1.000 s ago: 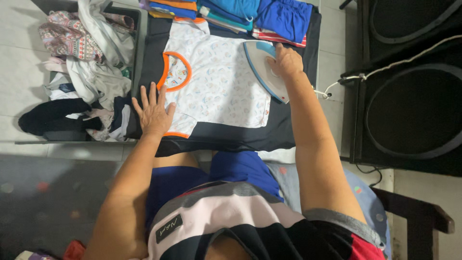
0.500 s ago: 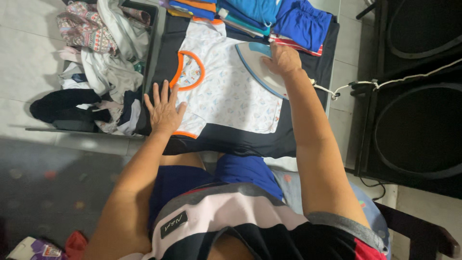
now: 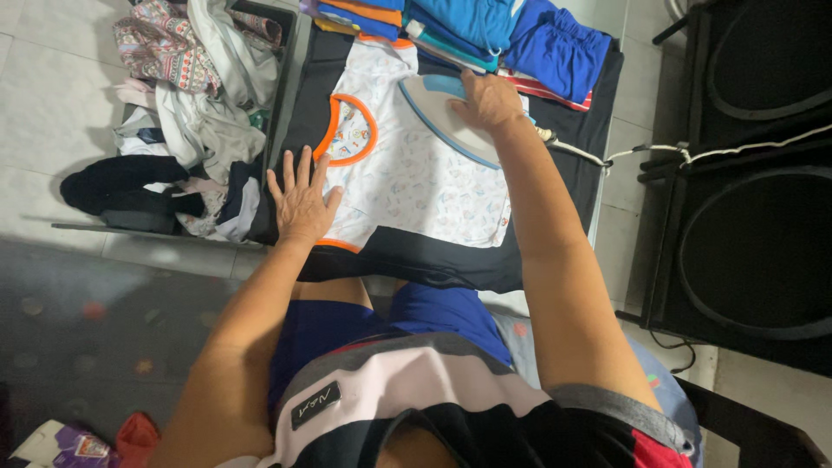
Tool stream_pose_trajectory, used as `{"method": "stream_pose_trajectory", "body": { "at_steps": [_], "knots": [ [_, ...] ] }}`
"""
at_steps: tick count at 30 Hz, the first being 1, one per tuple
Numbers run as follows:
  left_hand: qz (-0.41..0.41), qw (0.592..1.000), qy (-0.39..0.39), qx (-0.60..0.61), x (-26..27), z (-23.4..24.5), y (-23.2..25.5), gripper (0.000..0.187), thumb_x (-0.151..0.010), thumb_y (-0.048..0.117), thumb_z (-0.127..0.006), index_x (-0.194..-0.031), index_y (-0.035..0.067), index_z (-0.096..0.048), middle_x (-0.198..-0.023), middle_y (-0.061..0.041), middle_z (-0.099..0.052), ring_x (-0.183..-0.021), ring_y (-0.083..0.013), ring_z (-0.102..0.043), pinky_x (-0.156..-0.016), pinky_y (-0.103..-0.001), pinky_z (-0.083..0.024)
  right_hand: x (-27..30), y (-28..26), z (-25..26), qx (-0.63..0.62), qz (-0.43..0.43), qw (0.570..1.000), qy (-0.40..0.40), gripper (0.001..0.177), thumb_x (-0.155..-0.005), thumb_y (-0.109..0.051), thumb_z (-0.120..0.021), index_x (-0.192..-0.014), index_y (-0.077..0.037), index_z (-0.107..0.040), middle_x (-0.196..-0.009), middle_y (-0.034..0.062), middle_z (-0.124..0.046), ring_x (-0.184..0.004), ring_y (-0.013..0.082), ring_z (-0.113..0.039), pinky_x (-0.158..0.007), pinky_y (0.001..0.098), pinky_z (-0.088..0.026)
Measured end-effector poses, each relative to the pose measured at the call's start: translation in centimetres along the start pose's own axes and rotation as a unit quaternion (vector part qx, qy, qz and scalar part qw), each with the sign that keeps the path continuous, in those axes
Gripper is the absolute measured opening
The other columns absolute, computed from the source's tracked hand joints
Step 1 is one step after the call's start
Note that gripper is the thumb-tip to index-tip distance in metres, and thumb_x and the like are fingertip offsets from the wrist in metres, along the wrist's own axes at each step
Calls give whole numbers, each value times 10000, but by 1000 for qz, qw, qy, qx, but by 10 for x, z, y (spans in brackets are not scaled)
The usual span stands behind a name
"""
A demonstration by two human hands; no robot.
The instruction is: The person irons a blue pair of shorts and then a white patterned shirt on a black ironing board. They smooth the fabric, move the iron across the surface, and fold the items after ironing.
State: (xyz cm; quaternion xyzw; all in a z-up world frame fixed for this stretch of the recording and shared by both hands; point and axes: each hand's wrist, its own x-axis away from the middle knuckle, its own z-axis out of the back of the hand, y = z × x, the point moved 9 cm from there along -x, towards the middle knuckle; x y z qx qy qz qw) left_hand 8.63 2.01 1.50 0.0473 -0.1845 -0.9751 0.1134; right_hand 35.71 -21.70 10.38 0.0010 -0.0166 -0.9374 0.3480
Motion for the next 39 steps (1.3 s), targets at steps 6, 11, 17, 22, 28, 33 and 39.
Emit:
{"method": "stream_pose_trajectory", "body": {
  "at_steps": [6, 11, 17, 22, 28, 33, 39],
  "knots": [
    [2, 1000, -5, 3, -5, 2, -1, 702, -958, 484, -551, -1575, 181, -411, -1672, -125, -275, -1553, -386, -136, -1199, -657, -57, -16, -23, 3, -6, 26, 1000, 9, 528, -871, -474, -748, -1120, -20, -642, -927, 216, -742, -885, 421, -714, -772, 527, -556],
    [0, 1000, 7, 11, 1, 2, 1, 700, -955, 476, -567, -1571, 179, -415, -1676, -124, -276, -1553, -385, -138, -1197, -660, -62, -23, -37, 6, 0, 27, 1000, -5, 522, -883, -469, -747, -1125, -18, -644, -903, 222, -739, -884, 424, -709, -776, 517, -554],
    [3, 1000, 17, 17, -2, 5, -1, 687, -946, 465, -577, -1568, 211, -431, -1685, -114, -289, -1571, -370, -142, -1215, -647, -68, -28, -42, 15, -24, 25, 999, -17, 496, -865, -479, -756, -1121, -64, -663, -924, 228, -735, -894, 430, -706, -803, 518, -552],
    [11, 1000, 9, 21, -6, 3, -3, 698, -938, 488, -577, -1560, 210, -424, -1664, -101, -282, -1549, -357, -139, -1203, -637, -52, -25, -36, 14, -26, -15, 999, -21, 504, -861, -479, -746, -1136, -64, -666, -941, 231, -735, -895, 430, -710, -786, 525, -553],
    [12, 1000, 17, 6, 1, 0, -3, 680, -951, 484, -572, -1559, 215, -433, -1681, -91, -283, -1559, -346, -143, -1211, -624, -59, 23, 16, 2, -26, -66, 997, -29, 533, -858, -504, -726, -1183, -85, -673, -966, 243, -734, -915, 423, -716, -800, 532, -552],
    [1, 1000, 14, 8, -2, 3, -2, 695, -952, 484, -588, -1566, 197, -434, -1676, -105, -293, -1557, -365, -151, -1208, -643, -69, 86, 66, 1, 12, -117, 992, -43, 576, -873, -523, -730, -1220, -68, -664, -967, 249, -738, -909, 429, -717, -810, 532, -555],
    [0, 999, 17, 31, -1, 3, -1, 689, -949, 459, -601, -1565, 193, -443, -1676, -126, -293, -1556, -379, -150, -1208, -653, -56, 130, 79, 15, -12, -115, 993, -12, 578, -833, -502, -770, -1198, -63, -680, -907, 229, -743, -872, 430, -707, -787, 525, -545]
  ]
}}
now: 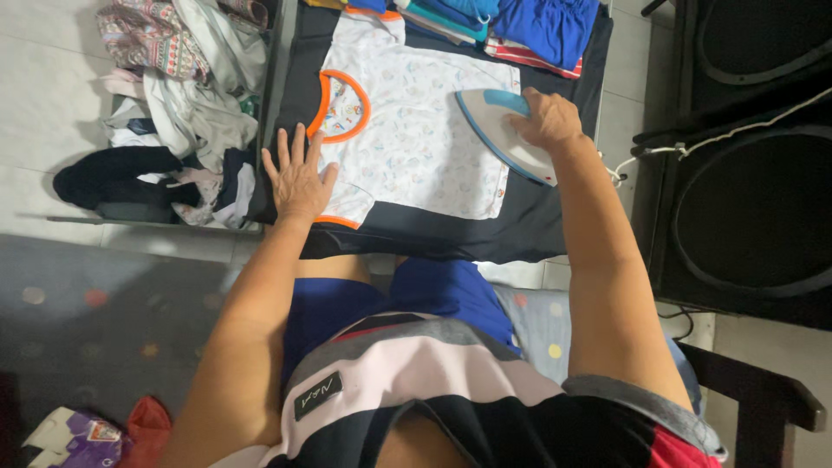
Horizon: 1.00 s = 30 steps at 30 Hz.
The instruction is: The person irons a blue pair of shorts and then a white patterned shirt on a black ironing board. They smooth the fabric, move the iron across the surface, and fold the items after ironing.
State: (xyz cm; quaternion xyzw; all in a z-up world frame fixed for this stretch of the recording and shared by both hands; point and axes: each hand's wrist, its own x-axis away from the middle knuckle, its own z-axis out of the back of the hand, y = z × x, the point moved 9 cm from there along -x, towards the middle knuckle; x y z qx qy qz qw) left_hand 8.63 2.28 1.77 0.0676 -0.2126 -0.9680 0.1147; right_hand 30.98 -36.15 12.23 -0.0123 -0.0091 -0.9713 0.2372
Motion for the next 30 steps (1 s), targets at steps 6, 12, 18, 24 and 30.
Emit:
{"method": "stream_pose_trajectory", "body": {
  "at_steps": [6, 12, 18, 24, 30],
  "knots": [
    [-12, 1000, 11, -6, 2, 3, 1, 702, -949, 452, -602, -1571, 175, -435, -1673, -134, -293, -1553, -390, -153, -1206, -655, -54, -4, -34, -1, -17, 20, 999, -27, 479, -882, -506, -756, -1084, -73, -714, -888, 213, -741, -868, 423, -713, -807, 517, -553],
    [-16, 1000, 6, -5, 1, 2, 3, 698, -956, 445, -607, -1573, 167, -433, -1673, -137, -297, -1552, -399, -156, -1201, -671, -56, -34, -97, 1, -13, 76, 996, -36, 447, -880, -460, -743, -1085, -66, -689, -882, 224, -731, -852, 431, -709, -791, 522, -545],
    [-15, 1000, 9, -5, 2, 2, 2, 693, -955, 443, -616, -1568, 173, -442, -1672, -141, -303, -1553, -407, -169, -1206, -672, -68, -53, -135, 1, -24, 79, 995, -62, 474, -894, -470, -726, -1110, -52, -669, -906, 219, -736, -879, 423, -706, -818, 513, -544],
    [-20, 1000, 14, -10, 2, 4, 4, 694, -946, 443, -619, -1560, 166, -453, -1663, -146, -308, -1543, -416, -177, -1193, -680, -78, -60, -154, 5, -24, 105, 993, -42, 471, -894, -447, -727, -1121, -40, -665, -878, 214, -739, -858, 413, -710, -793, 514, -547],
    [-17, 1000, 9, -17, 0, 0, 3, 696, -943, 448, -614, -1558, 163, -457, -1663, -140, -320, -1541, -410, -187, -1187, -686, -88, -71, -170, 3, -39, 106, 993, -39, 434, -885, -442, -727, -1089, -63, -674, -870, 198, -739, -851, 409, -711, -770, 517, -547]
  ]
}}
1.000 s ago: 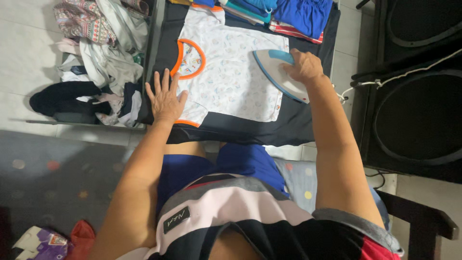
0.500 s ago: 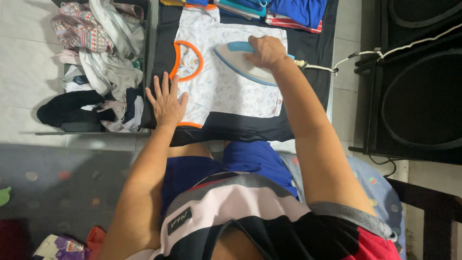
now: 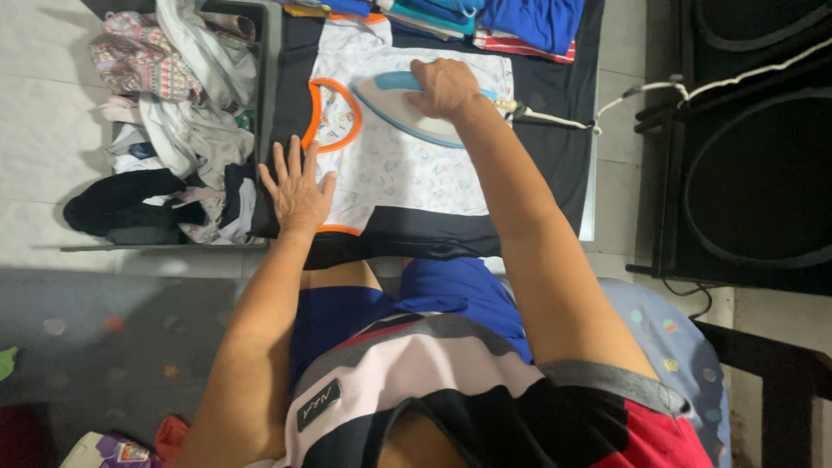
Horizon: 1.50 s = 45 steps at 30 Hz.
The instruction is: The person irons a blue pair of shorts and then a white patterned shirt on a black ironing board. They smooth the fabric, move the iron across the surface, and fold the items after ironing.
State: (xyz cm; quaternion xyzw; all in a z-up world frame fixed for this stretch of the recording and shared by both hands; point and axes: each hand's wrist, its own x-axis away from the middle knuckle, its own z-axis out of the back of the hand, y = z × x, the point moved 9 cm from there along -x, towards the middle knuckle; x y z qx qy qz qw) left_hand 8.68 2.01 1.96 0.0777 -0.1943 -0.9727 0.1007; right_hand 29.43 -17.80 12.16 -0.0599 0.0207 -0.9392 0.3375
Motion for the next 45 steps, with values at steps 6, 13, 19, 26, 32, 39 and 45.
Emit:
{"method": "stream_pose_trajectory", "body": {
  "at_steps": [6, 13, 19, 26, 32, 39, 45],
  "knots": [
    [-1, 1000, 9, 6, -1, 1, -3, 694, -945, 450, -613, -1564, 177, -461, -1666, -132, -326, -1550, -404, -183, -1198, -681, -85, 15, -1, -12, 14, 26, 1000, 5, 439, -886, -452, -721, -1113, -81, -661, -861, 192, -739, -855, 415, -710, -752, 526, -546],
    [7, 1000, -7, 7, -2, -2, -4, 698, -949, 460, -601, -1571, 186, -440, -1673, -125, -300, -1552, -398, -161, -1205, -665, -60, 13, 80, -15, 15, -109, 991, 71, 562, -873, -489, -698, -1235, -65, -628, -1011, 222, -727, -947, 409, -694, -790, 519, -544],
    [12, 1000, -14, 9, 1, -4, -4, 694, -956, 459, -596, -1572, 182, -434, -1678, -126, -295, -1556, -391, -153, -1210, -659, -51, 59, 158, -11, 5, -226, 971, 76, 561, -908, -505, -689, -1247, -62, -624, -1054, 228, -723, -995, 407, -693, -860, 508, -536],
    [-2, 1000, 8, 18, 2, 4, -2, 686, -959, 448, -610, -1568, 172, -459, -1671, -128, -313, -1556, -390, -171, -1206, -668, -61, 115, 164, 0, 15, -208, 977, 51, 501, -909, -473, -738, -1171, -51, -674, -977, 232, -737, -938, 427, -707, -832, 517, -547],
    [-3, 1000, 9, 23, 2, 1, -3, 688, -947, 435, -627, -1561, 173, -458, -1674, -136, -308, -1550, -401, -169, -1204, -668, -62, 128, 138, -3, 13, -127, 991, 46, 517, -851, -469, -777, -1167, -68, -694, -916, 221, -745, -910, 428, -703, -820, 523, -544],
    [8, 1000, 0, 23, 1, -1, -2, 696, -948, 433, -625, -1569, 174, -447, -1677, -126, -294, -1557, -392, -155, -1210, -658, -47, 120, 114, -2, 14, -93, 996, 2, 457, -845, -452, -764, -1105, -81, -707, -911, 205, -743, -892, 427, -707, -811, 528, -543],
    [5, 1000, -1, 15, -1, -2, -2, 698, -944, 439, -616, -1564, 170, -440, -1666, -138, -283, -1546, -394, -142, -1198, -655, -38, 106, 71, 3, 19, -38, 999, 3, 449, -855, -451, -768, -1107, -86, -700, -877, 219, -730, -842, 422, -708, -770, 520, -547]
  ]
}}
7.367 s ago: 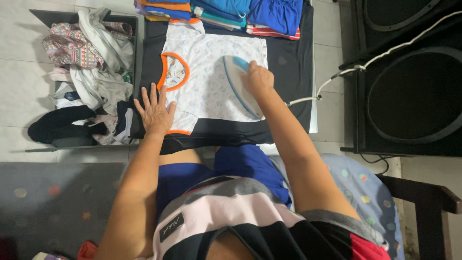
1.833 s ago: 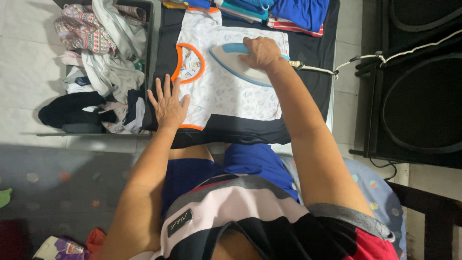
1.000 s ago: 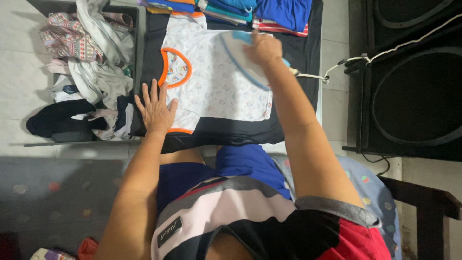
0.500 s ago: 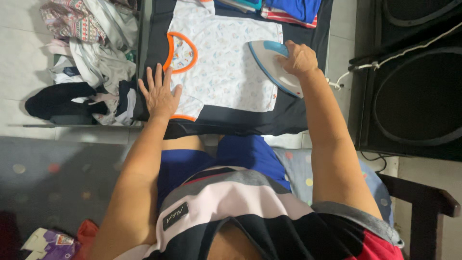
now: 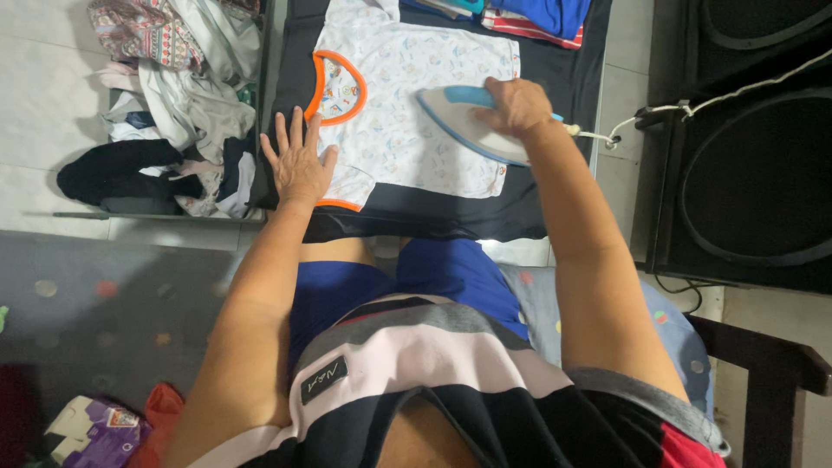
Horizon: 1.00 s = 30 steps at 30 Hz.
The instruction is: The person irons a blue pair of shorts and then a white patterned shirt on a black ironing board. They smooth the fabric, move the iron across the surface, and fold the items after ironing.
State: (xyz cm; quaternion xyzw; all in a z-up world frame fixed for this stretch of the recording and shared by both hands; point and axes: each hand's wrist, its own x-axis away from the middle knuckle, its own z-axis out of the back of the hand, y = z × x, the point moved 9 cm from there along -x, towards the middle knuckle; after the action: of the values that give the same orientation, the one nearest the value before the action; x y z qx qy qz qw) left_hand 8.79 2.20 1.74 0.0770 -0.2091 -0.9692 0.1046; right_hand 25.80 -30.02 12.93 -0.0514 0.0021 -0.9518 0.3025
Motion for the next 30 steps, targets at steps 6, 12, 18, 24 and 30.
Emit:
{"method": "stream_pose_trajectory", "body": {
  "at_steps": [6, 12, 18, 24, 30],
  "knots": [
    [4, 1000, -5, 0, 4, 3, -1, 692, -950, 437, -613, -1566, 174, -439, -1677, -133, -289, -1556, -392, -151, -1213, -654, -47, -19, -42, -3, -13, 31, 999, -15, 421, -871, -434, -744, -1065, -66, -677, -821, 202, -731, -816, 411, -714, -766, 518, -550],
    [1, 1000, -4, 1, 1, 1, 2, 694, -946, 438, -619, -1561, 164, -448, -1665, -140, -295, -1547, -402, -156, -1198, -669, -57, -27, -75, 3, -10, 77, 997, -5, 423, -885, -427, -740, -1051, -43, -672, -808, 201, -731, -820, 416, -713, -761, 523, -550],
    [-6, 1000, 9, -3, 2, 1, -2, 689, -958, 440, -621, -1569, 174, -444, -1678, -131, -300, -1553, -401, -159, -1206, -675, -64, -41, -103, -4, -31, 63, 998, -8, 425, -859, -420, -742, -1056, -50, -669, -815, 202, -732, -810, 408, -717, -745, 522, -548],
    [3, 1000, -3, 10, 1, -3, -1, 688, -954, 427, -623, -1572, 186, -445, -1680, -127, -297, -1560, -396, -149, -1201, -685, -63, -37, -95, -14, -17, 61, 998, 26, 432, -863, -423, -735, -1083, -59, -663, -853, 200, -741, -820, 405, -720, -728, 513, -557],
    [-4, 1000, -2, 2, 4, 0, -1, 687, -967, 437, -623, -1578, 182, -438, -1681, -127, -296, -1559, -396, -148, -1211, -666, -55, -11, -31, -13, -30, 6, 998, 60, 582, -845, -437, -767, -1230, -19, -640, -828, 245, -720, -755, 426, -710, -671, 508, -558]
  ]
}}
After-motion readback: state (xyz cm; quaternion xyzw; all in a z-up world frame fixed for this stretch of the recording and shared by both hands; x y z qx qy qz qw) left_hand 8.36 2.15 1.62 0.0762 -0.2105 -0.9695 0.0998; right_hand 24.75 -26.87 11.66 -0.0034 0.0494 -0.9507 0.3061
